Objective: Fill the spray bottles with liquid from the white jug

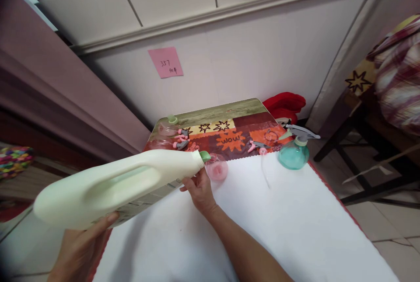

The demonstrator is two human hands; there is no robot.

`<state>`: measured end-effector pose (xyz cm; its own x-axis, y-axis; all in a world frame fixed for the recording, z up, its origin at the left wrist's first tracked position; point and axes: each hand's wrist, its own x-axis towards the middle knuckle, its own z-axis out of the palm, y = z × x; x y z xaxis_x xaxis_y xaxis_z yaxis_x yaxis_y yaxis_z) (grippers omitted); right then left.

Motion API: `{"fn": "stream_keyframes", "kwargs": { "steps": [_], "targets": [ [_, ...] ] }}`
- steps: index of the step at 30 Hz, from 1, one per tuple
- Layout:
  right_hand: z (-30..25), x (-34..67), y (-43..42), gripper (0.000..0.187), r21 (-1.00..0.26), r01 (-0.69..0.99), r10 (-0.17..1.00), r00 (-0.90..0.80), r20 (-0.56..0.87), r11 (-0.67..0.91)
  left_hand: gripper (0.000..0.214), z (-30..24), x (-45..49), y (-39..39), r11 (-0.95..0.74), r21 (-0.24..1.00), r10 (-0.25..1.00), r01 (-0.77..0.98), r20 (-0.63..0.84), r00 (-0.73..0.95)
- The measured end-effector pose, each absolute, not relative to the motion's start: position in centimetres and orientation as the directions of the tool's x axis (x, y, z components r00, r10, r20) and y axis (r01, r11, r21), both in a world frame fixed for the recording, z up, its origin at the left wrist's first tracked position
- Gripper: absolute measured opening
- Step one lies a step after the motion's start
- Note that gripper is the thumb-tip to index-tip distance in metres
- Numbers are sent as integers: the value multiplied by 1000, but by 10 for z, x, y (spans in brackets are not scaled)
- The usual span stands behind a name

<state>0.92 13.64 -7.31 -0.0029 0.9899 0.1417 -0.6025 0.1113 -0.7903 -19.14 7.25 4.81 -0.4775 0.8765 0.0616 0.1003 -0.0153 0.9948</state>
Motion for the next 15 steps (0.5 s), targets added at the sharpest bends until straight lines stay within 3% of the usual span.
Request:
{"fn": "stream_keyframes", "kwargs": {
  "steps": [15],
  "targets": [
    [-72, 10, 136, 50, -794, -598, 989, -8, 147, 114, 80, 53, -190, 72, -11, 996, 889, 90, 51, -455]
  ]
}}
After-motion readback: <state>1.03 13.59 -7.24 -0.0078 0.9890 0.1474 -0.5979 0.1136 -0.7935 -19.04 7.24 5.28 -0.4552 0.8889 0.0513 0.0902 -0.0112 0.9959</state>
